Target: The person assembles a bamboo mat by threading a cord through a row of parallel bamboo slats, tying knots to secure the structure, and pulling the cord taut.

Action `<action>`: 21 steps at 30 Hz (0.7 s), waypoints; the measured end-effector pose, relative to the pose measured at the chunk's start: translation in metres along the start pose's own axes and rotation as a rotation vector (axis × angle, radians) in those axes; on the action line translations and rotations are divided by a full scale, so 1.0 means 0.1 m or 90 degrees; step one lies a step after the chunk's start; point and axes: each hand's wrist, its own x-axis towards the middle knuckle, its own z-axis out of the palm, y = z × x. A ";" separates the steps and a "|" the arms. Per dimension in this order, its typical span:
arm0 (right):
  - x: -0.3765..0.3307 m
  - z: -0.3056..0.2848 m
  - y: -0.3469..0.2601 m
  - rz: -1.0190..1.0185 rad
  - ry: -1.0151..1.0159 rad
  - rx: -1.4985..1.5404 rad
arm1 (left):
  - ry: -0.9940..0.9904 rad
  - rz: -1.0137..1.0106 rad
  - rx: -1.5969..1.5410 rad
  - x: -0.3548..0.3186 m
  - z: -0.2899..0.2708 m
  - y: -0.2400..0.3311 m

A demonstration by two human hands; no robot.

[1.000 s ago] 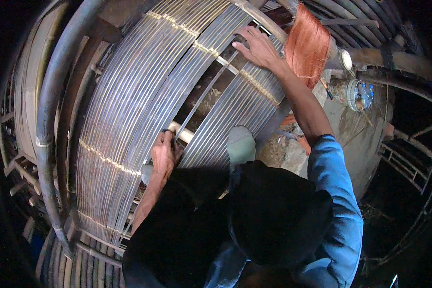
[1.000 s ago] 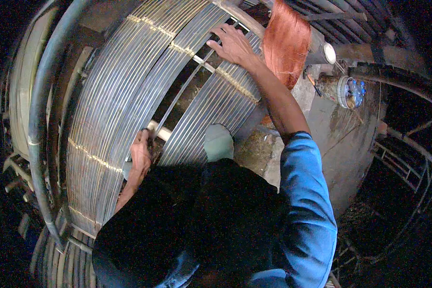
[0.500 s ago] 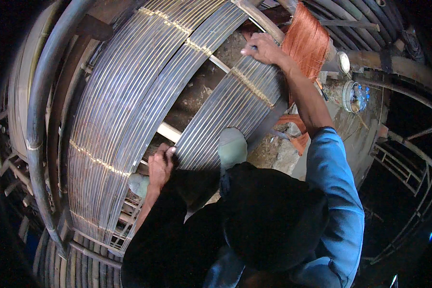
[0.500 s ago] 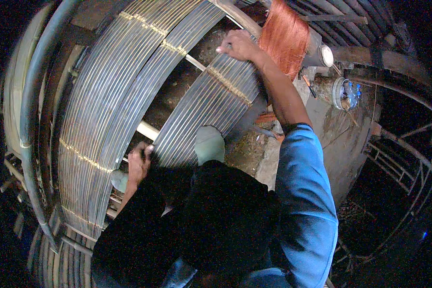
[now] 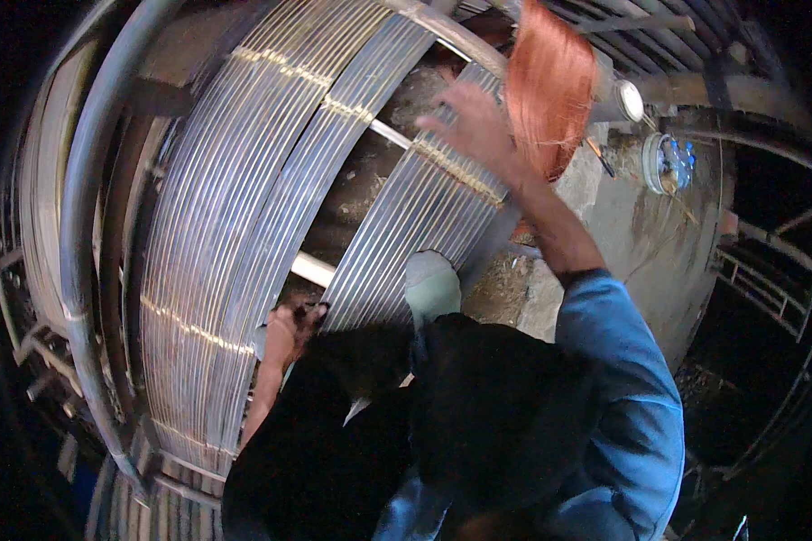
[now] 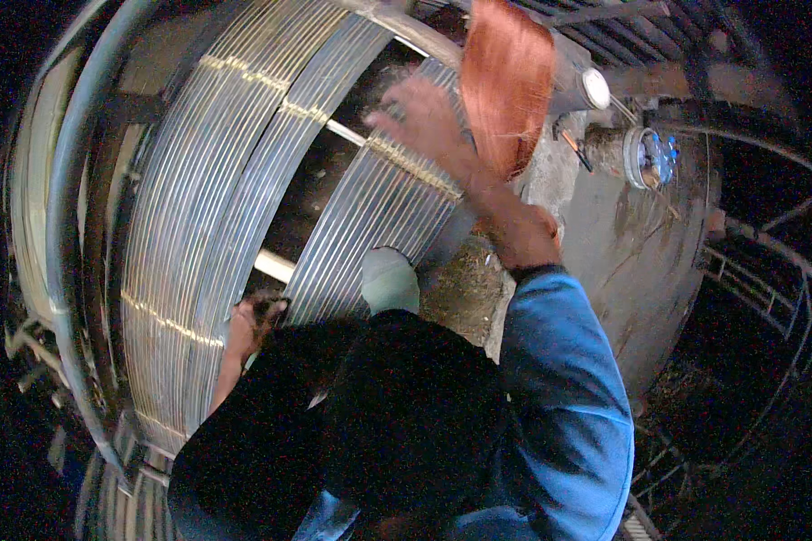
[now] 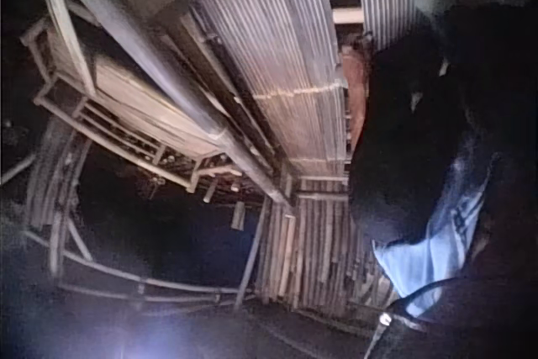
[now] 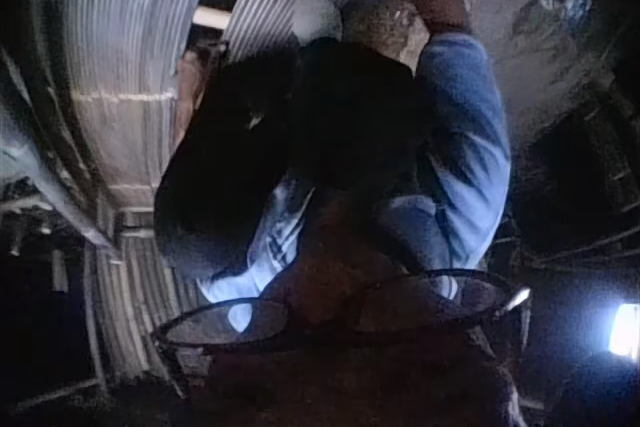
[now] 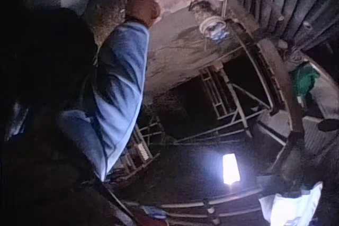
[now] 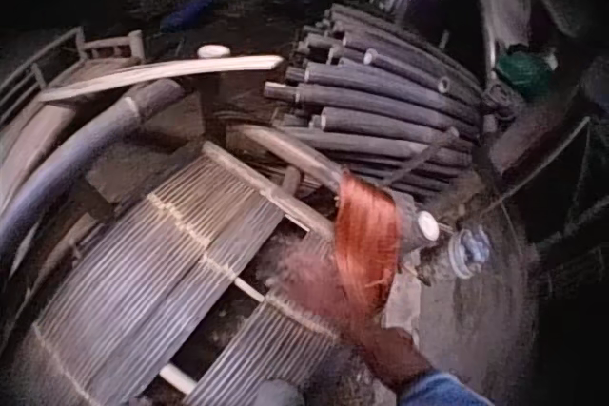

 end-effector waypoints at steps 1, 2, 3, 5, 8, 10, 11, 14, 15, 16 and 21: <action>-0.17 -0.03 -0.23 0.038 -0.048 -0.028 | -0.055 0.022 0.010 0.02 -0.22 0.20; -0.32 -0.10 -0.40 0.079 -0.094 -0.068 | -0.109 -0.070 0.016 0.09 -0.46 0.53; -0.42 -0.12 -0.52 0.074 -0.090 -0.054 | -0.118 -0.072 0.062 0.05 -0.70 0.73; -0.60 -0.04 -0.58 0.063 -0.081 -0.041 | -0.091 0.011 0.187 -0.06 -1.14 0.95; -0.76 -0.02 -0.60 0.155 -0.108 0.035 | -0.215 -0.001 0.327 0.06 -1.60 1.48; -0.67 -0.08 -0.65 0.202 -0.140 0.162 | -0.246 0.092 0.404 0.25 -1.60 1.60; -0.65 -0.14 -0.67 0.250 -0.180 0.284 | -0.283 0.187 0.471 0.41 -1.54 1.67; -0.32 -0.59 -0.96 0.098 -0.091 0.331 | -0.343 0.228 0.293 1.07 -0.72 2.00; -0.12 -0.71 -1.09 -0.019 -0.039 0.371 | -0.317 0.189 0.179 1.23 -0.38 2.09; 0.05 -0.82 -1.18 -0.023 -0.039 0.371 | -0.235 0.231 0.004 1.34 -0.04 2.23; 0.53 -1.14 -1.14 -0.039 -0.142 0.535 | -0.316 0.074 -0.612 1.55 0.04 2.59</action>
